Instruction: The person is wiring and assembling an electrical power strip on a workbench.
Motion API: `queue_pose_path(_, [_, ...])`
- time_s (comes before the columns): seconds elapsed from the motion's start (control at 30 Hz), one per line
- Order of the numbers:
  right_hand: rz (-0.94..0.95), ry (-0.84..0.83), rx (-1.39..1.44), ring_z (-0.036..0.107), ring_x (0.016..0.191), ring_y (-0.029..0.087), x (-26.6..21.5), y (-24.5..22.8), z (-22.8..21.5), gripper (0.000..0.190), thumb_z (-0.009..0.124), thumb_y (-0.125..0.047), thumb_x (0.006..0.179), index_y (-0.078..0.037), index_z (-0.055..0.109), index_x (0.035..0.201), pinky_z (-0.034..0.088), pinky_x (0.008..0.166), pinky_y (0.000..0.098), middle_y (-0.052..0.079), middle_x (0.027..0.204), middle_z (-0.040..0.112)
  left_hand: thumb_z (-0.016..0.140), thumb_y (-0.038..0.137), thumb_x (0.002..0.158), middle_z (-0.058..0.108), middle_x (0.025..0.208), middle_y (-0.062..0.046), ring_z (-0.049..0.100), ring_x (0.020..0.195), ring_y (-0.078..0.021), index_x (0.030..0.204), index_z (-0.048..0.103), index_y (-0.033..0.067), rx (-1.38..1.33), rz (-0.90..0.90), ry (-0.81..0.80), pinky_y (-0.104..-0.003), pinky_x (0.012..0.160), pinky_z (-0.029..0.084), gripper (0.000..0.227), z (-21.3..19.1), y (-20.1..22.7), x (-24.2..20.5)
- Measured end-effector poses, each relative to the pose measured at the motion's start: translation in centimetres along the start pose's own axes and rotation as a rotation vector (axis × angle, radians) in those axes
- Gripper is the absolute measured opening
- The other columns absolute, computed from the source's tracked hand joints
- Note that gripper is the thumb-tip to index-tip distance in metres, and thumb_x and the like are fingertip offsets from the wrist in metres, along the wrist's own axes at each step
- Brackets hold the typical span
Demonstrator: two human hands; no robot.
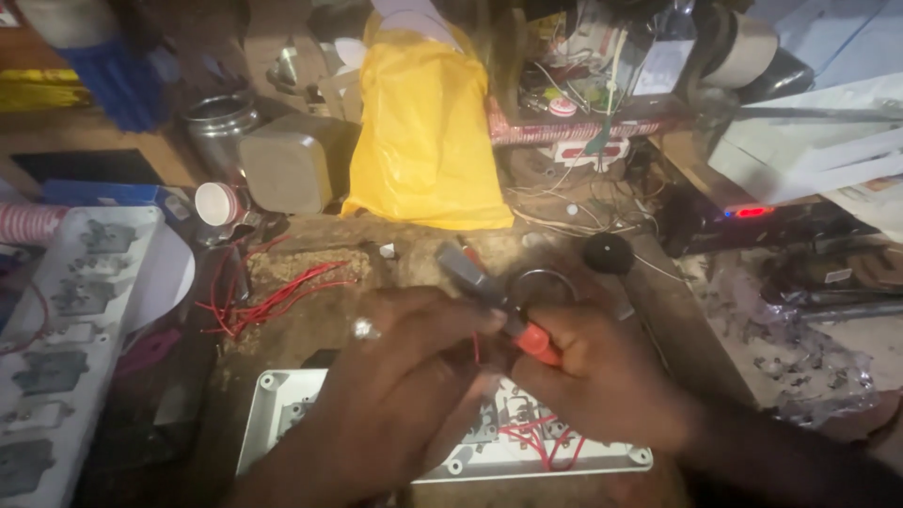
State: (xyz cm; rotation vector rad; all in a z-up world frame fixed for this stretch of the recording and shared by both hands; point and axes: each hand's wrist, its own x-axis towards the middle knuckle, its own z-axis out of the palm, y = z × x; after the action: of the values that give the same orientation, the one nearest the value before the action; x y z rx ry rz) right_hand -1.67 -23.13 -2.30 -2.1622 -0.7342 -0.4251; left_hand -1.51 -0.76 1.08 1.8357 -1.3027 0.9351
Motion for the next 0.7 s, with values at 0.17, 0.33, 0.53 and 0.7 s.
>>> queue_pose_path(0.17, [0.242, -0.101, 0.088, 0.056, 0.063, 0.005, -1.5, 0.6, -0.6, 0.01, 0.075, -0.015, 0.087, -0.008, 0.068, 0.09, 0.05, 0.054, 0.0262, -0.003, 0.069, 0.059, 0.075, 0.001, 0.089, 0.062, 0.125, -0.021, 0.068, 0.104, -0.0334, 0.091, 0.06, -0.0039, -0.221, 0.023, -0.106, -0.041, 0.083, 0.056, 0.015, -0.7, 0.7, 0.3])
queue_pose_path(0.33, [0.229, -0.126, 0.187, 0.05, 0.063, 0.004, -2.1, 0.0, -1.2, 0.018, 0.074, -0.016, 0.092, -0.007, 0.061, 0.083, 0.045, 0.053, 0.0266, -0.002, 0.07, 0.054, 0.064, 0.004, 0.097, 0.064, 0.128, -0.018, 0.071, 0.115, -0.0303, 0.093, 0.059, 0.0015, -0.447, -0.101, 0.007, -0.043, 0.097, 0.06, 0.007, 0.5, 0.8, -1.7])
queue_pose_path(0.53, [0.243, -0.192, 0.128, 0.048, 0.059, 0.005, -1.8, -1.1, -3.0, 0.028, 0.075, -0.017, 0.091, -0.008, 0.054, 0.076, 0.044, 0.049, 0.0275, -0.001, 0.064, 0.052, 0.064, 0.017, 0.099, 0.068, 0.123, -0.014, 0.073, 0.117, -0.0245, 0.093, 0.057, 0.0073, -0.575, -0.179, -0.017, -0.044, 0.099, 0.06, 0.014, 0.2, 0.3, -3.3])
queue_pose_path(0.7, [0.057, -0.168, 0.058, 0.046, 0.057, 0.007, -1.3, -1.3, -3.8, 0.031, 0.078, -0.017, 0.093, -0.008, 0.053, 0.075, 0.041, 0.05, 0.0282, -0.001, 0.063, 0.047, 0.067, 0.017, 0.099, 0.07, 0.118, -0.013, 0.074, 0.111, -0.0215, 0.099, 0.06, 0.0029, -0.715, -0.147, -0.038, -0.05, 0.103, 0.061, 0.015, -0.7, -2.4, -4.8])
